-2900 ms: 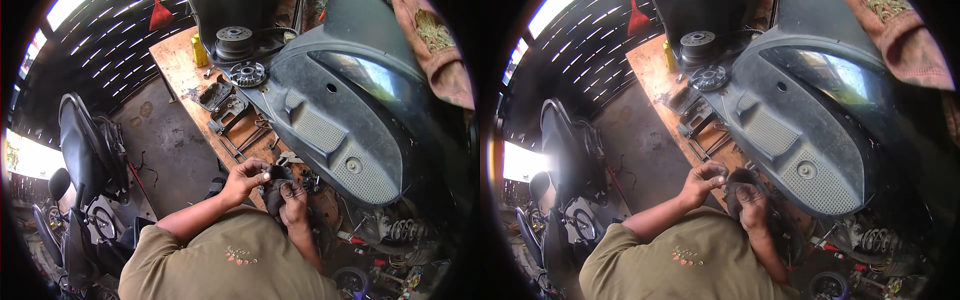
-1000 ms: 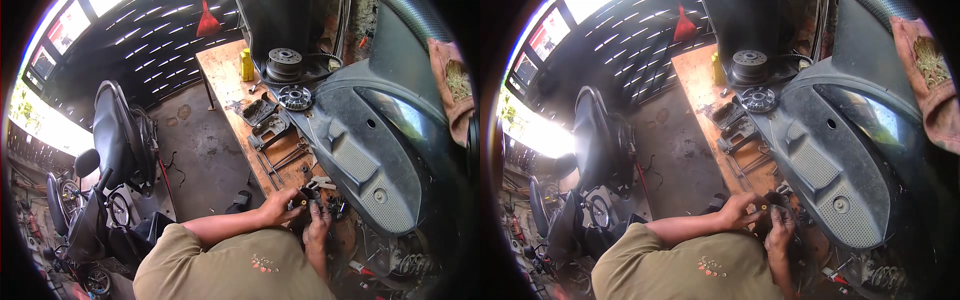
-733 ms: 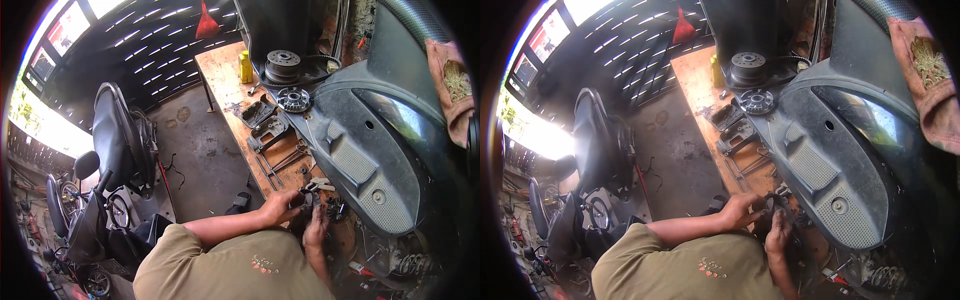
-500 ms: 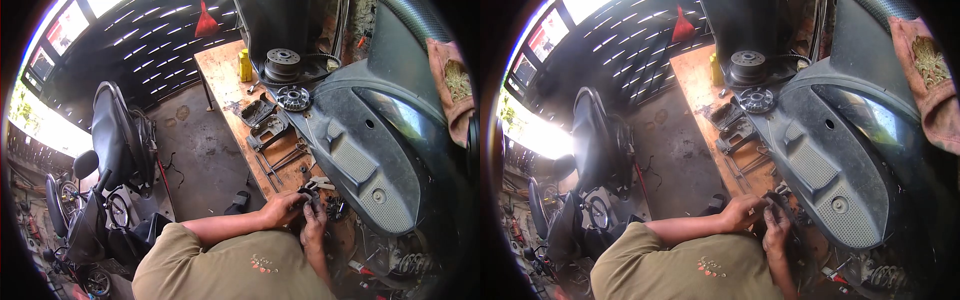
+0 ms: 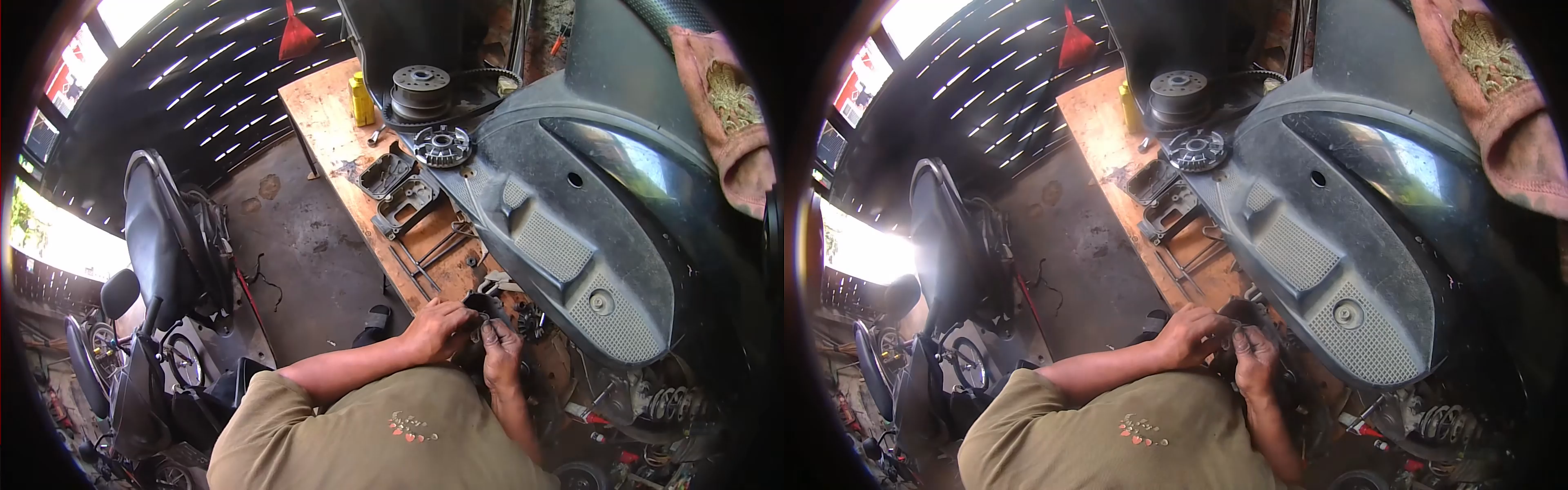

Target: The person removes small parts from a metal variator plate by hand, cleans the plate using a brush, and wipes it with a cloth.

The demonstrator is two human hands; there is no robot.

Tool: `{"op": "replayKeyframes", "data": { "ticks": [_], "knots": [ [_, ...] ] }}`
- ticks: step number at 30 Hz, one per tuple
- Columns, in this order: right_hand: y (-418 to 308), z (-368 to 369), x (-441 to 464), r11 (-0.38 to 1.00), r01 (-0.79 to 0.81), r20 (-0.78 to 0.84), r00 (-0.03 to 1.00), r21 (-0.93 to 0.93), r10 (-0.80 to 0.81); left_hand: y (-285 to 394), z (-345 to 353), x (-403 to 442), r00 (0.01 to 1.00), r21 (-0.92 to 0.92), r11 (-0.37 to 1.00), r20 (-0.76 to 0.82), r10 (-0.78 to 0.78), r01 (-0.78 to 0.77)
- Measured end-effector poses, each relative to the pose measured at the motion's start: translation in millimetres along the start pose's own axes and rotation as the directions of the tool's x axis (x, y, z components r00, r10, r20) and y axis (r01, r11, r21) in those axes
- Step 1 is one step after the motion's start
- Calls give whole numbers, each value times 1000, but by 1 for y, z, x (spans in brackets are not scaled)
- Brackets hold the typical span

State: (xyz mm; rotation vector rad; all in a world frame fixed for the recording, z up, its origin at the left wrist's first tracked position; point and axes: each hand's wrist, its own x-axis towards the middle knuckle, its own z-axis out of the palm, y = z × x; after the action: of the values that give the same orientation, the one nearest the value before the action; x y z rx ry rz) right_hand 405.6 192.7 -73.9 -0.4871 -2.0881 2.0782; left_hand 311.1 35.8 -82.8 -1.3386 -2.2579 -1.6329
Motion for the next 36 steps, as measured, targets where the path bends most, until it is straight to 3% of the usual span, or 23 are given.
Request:
{"op": "replayKeyframes", "data": {
  "ticks": [2,4,5,7,10,11,12,14,15,18,19,22,24,27,28,30,36],
  "knots": [
    [-3,8,-1,999,-21,-55,998,49,24,-3,1,-1,1000,-47,999,-9,12,-13],
    [9,13,0,995,-48,-102,993,82,57,-5,1,-1,989,-222,966,85,-120,136],
    [13,15,0,991,-74,-148,985,114,91,-6,-1,0,989,-222,966,87,-118,135],
    [6,20,-1,998,-33,-169,985,46,40,-8,-7,1,986,-257,955,115,-123,149],
    [18,6,-2,983,0,-255,966,-183,-48,-14,-18,4,959,-460,847,41,-280,267],
    [29,-1,1,968,14,-294,952,-251,-90,-17,-25,8,959,-463,856,-42,-279,229],
    [17,1,2,991,7,-351,935,-135,-55,-21,-33,14,953,-462,866,-124,-276,190],
    [25,-13,0,977,5,-421,902,-215,-97,-28,-46,24,874,-637,741,-218,-435,210],
    [30,-19,-3,972,-26,-458,885,-235,-87,-36,-57,31,867,-601,782,-289,-405,165],
    [37,-33,-13,941,-83,-467,880,-327,-85,-57,-89,52,772,-637,742,-359,-525,208],
    [37,-34,-17,941,-81,-470,878,-328,-88,-63,-100,63,765,-696,705,-377,-522,138],
    [40,-32,-26,895,-148,-463,883,-421,-72,-75,-135,94,795,-611,764,-350,-495,207],
    [42,-23,-31,893,-207,-508,861,-399,-27,-81,-152,119,815,-396,883,-405,-414,252],
    [58,-15,-34,873,-204,-548,833,-443,-83,-100,-168,152,833,-385,875,-347,-431,292],
    [58,-12,-36,873,-205,-556,827,-442,-87,-111,-175,163,875,-227,932,-337,-347,282],
    [59,-7,-37,863,-218,-564,821,-456,-90,-116,-182,180,896,-2,935,-284,-342,356],
    [79,-1,-44,815,-324,-673,732,-481,-106,-138,-195,210,903,45,907,-122,-411,419]
  ]
}}
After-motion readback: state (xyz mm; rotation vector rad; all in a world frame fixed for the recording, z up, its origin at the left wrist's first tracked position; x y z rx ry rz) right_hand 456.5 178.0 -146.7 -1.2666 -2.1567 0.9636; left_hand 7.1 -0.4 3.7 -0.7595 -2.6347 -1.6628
